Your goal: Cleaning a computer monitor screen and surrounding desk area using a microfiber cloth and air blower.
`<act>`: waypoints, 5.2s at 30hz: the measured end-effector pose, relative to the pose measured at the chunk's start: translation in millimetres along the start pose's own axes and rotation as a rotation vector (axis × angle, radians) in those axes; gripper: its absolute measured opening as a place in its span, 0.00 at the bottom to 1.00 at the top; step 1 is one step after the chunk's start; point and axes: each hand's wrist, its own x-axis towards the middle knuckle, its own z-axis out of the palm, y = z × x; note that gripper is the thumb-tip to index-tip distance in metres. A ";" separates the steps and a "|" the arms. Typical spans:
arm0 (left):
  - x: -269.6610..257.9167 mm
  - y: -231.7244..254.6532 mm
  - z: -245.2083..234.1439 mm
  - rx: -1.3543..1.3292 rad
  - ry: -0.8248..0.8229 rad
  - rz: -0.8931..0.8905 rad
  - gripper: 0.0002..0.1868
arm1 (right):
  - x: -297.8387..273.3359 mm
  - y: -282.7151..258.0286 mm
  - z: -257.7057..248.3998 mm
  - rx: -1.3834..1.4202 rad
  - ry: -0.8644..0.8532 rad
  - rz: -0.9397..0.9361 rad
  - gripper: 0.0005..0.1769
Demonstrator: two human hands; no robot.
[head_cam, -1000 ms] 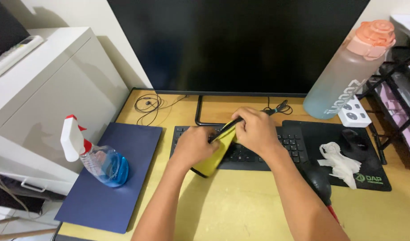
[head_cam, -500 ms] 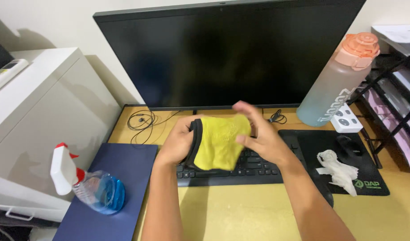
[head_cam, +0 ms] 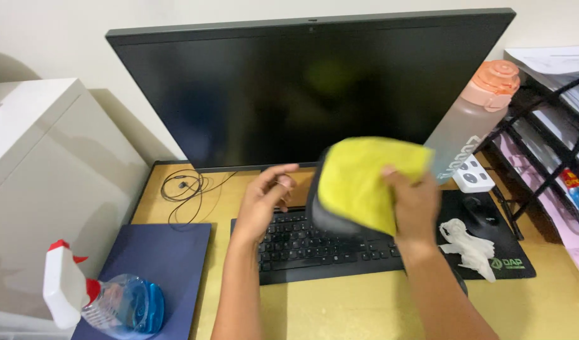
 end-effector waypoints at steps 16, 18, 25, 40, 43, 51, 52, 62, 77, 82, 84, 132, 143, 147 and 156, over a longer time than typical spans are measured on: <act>9.4 118.4 -4.9 0.976 0.519 0.979 0.18 | 102.6 4.4 -13.6 -0.919 0.502 -1.050 0.23; 23.5 144.4 -19.3 1.101 0.542 1.090 0.22 | 120.9 -11.2 -22.4 -0.952 0.508 -1.066 0.25; 49.0 114.6 -97.3 0.789 0.895 0.908 0.31 | 144.3 -103.0 -23.7 -0.987 0.445 -1.315 0.18; 32.5 56.2 -128.4 0.260 0.457 0.804 0.32 | 114.6 -139.7 145.6 -1.098 -0.263 -1.562 0.19; 23.5 62.7 -121.5 0.237 0.390 0.784 0.34 | 111.7 -130.9 193.9 -1.072 -0.353 -1.585 0.21; 17.9 63.9 -122.4 0.292 0.417 0.693 0.36 | 97.6 -108.9 313.2 -0.943 -0.521 -1.619 0.17; 18.8 63.2 -122.3 0.282 0.413 0.691 0.36 | 99.9 -104.0 322.5 -0.917 -0.483 -1.653 0.16; 21.8 62.2 -126.3 0.236 0.409 0.685 0.36 | 113.9 -114.9 285.0 -1.005 -0.442 -1.738 0.17; 25.9 55.5 -127.5 0.269 0.399 0.707 0.39 | 131.6 -162.1 48.3 -1.224 -0.304 -1.585 0.14; 26.2 55.5 -127.2 0.236 0.373 0.706 0.39 | 136.0 -165.1 -2.7 -1.219 -0.225 -1.549 0.17; 25.7 55.8 -126.9 0.228 0.361 0.712 0.40 | 133.8 -165.7 -12.5 -1.209 -0.201 -1.518 0.16; 29.9 57.6 -158.4 -0.073 0.243 0.755 0.45 | 78.7 2.4 279.2 -1.568 -0.755 -1.810 0.33; 29.3 62.2 -163.1 -0.083 0.287 0.665 0.52 | 74.9 -54.5 326.9 -1.414 -0.141 -1.904 0.27; 30.7 61.7 -164.9 -0.091 0.292 0.640 0.53 | 65.8 -29.4 322.5 -1.407 -0.151 -1.848 0.30; 33.6 59.5 -168.4 -0.196 0.262 0.642 0.54 | 75.8 -36.4 316.0 -1.428 -0.239 -1.893 0.31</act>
